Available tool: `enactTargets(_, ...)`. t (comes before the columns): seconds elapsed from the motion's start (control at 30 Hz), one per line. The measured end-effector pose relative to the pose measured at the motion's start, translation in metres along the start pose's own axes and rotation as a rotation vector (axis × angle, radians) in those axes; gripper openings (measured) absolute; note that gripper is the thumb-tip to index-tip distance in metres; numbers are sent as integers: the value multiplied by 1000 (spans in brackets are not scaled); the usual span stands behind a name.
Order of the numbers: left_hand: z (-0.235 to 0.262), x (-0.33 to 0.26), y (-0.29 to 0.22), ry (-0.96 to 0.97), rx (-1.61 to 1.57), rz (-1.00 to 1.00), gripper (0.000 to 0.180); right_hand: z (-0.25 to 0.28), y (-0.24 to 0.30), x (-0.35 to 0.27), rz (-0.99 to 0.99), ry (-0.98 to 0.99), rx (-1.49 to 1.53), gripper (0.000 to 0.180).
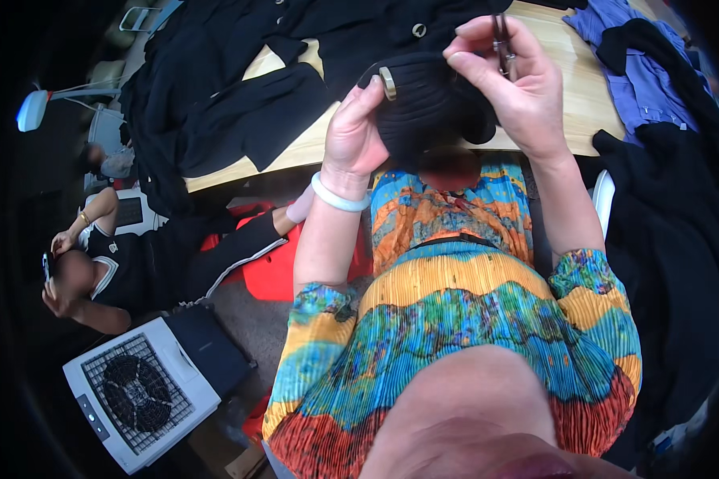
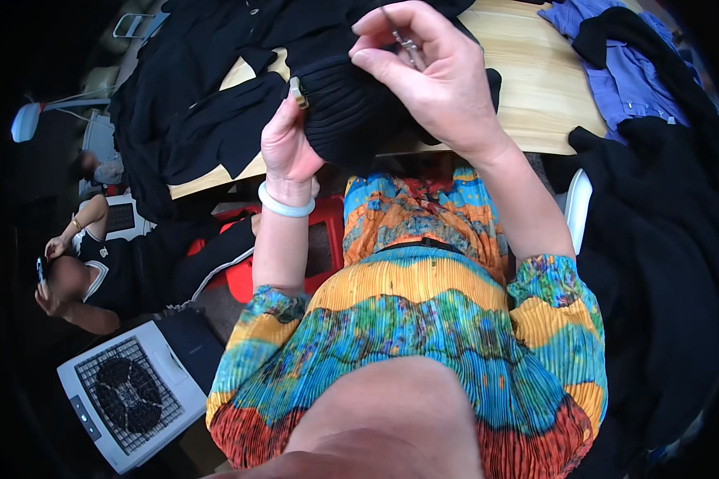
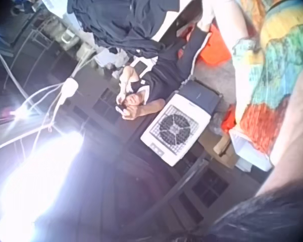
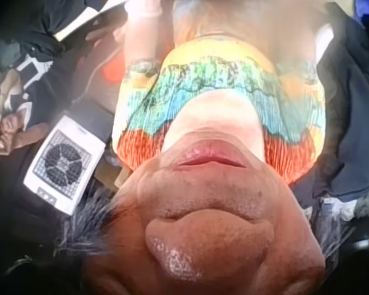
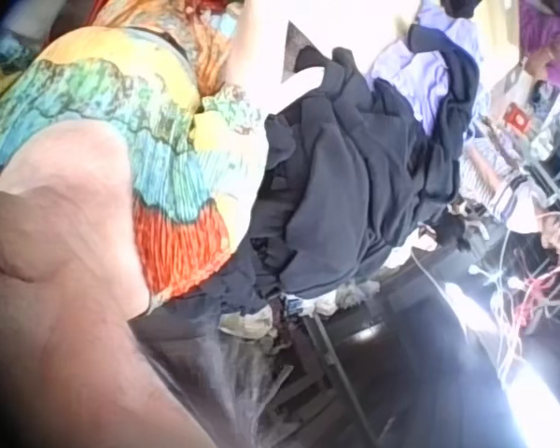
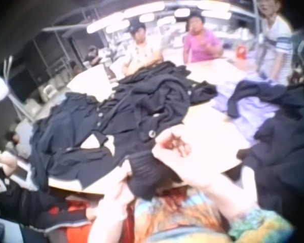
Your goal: Trimming loose threads from buttons on black clothing items using small scissors.
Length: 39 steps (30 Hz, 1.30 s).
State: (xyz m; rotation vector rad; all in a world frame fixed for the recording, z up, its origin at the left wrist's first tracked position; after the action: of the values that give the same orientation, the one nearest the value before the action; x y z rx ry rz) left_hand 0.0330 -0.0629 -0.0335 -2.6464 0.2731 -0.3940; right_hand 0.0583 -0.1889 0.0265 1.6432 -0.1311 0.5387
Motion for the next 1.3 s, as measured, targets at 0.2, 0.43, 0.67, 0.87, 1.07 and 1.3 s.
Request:
enactTargets(0.2, -6, -5, 2, 62, -81, 25, 32, 4, 1, -8, -9, -5, -15, 19)
enactTargets(0.43, -1, -3, 8, -12, -44, 50, 31, -17, 25, -16, 209, 29, -196, 28)
enactTargets(0.67, 41, 6, 14, -310, 64, 49, 21, -26, 0, -4, 305, -20, -505, 20)
enactTargets(0.87, 110, 1, 14, -512, 422, -75, 19, -22, -112, 12, -359, 151, -189, 15)
enactTargets(1.07, 97, -7, 5, -469, 372, -63, 23, -36, -138, 3, -700, 240, 64, 19)
enactTargets(1.3, 71, 14, -28, -349, 602, -157, 10, -49, -117, 25, -806, 380, 306, 19)
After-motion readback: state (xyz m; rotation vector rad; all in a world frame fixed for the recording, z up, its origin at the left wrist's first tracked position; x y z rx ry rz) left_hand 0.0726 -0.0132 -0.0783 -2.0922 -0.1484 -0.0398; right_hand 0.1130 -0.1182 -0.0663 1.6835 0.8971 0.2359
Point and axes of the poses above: each hand's wrist, its own x-axis towards the middle knuckle, its own z-axis out of the back of the hand, y = z × x, the point moved 9 cm from there along x, towards the middle knuckle, and after that the axes turned 6 degrees about -z, right-handed, at the moved point
